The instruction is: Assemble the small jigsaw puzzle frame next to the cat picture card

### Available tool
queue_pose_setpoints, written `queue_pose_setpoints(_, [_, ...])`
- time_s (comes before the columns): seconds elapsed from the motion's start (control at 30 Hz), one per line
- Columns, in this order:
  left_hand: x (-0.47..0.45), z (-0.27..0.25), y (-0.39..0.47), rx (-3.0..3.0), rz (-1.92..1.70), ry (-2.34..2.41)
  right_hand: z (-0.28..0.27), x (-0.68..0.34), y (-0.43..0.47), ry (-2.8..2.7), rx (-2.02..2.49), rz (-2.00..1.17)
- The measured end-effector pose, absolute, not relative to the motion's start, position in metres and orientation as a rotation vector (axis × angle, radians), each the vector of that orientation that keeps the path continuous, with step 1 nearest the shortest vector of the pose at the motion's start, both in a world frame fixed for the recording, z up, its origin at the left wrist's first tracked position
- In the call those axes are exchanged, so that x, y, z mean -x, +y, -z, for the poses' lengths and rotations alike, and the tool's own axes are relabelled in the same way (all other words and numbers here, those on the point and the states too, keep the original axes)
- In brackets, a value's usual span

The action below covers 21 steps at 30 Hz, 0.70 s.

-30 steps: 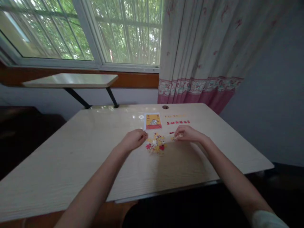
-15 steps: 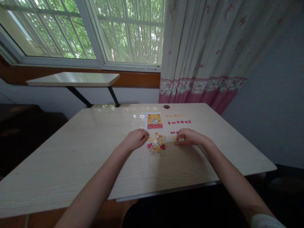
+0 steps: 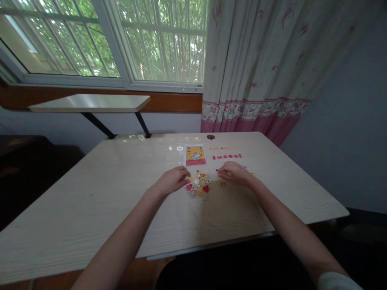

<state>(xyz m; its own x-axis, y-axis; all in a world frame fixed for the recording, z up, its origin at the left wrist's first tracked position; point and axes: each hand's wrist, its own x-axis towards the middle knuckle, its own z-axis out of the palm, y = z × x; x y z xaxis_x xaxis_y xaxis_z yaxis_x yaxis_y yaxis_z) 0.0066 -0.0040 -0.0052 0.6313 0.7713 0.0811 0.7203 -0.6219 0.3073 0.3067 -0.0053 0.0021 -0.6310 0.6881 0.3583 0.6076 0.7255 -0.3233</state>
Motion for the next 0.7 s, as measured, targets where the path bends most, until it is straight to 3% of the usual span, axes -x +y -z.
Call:
queue_pose_setpoints(0.27, [-0.008,0.009,-0.002,-2.336,-0.51,1.196,0.011,-0.266,-0.029,-2.422,0.756,-0.153])
queue_pose_setpoints(0.47, [-0.031,0.009,-0.009,-1.77,-0.895,1.131,0.014,-0.264,-0.028,-2.312,0.843,-0.071])
queue_pose_setpoints(0.7, [-0.063,0.008,-0.026,-1.236,-0.992,0.944,0.012,-0.26,-0.031,-2.257,0.961,-0.02])
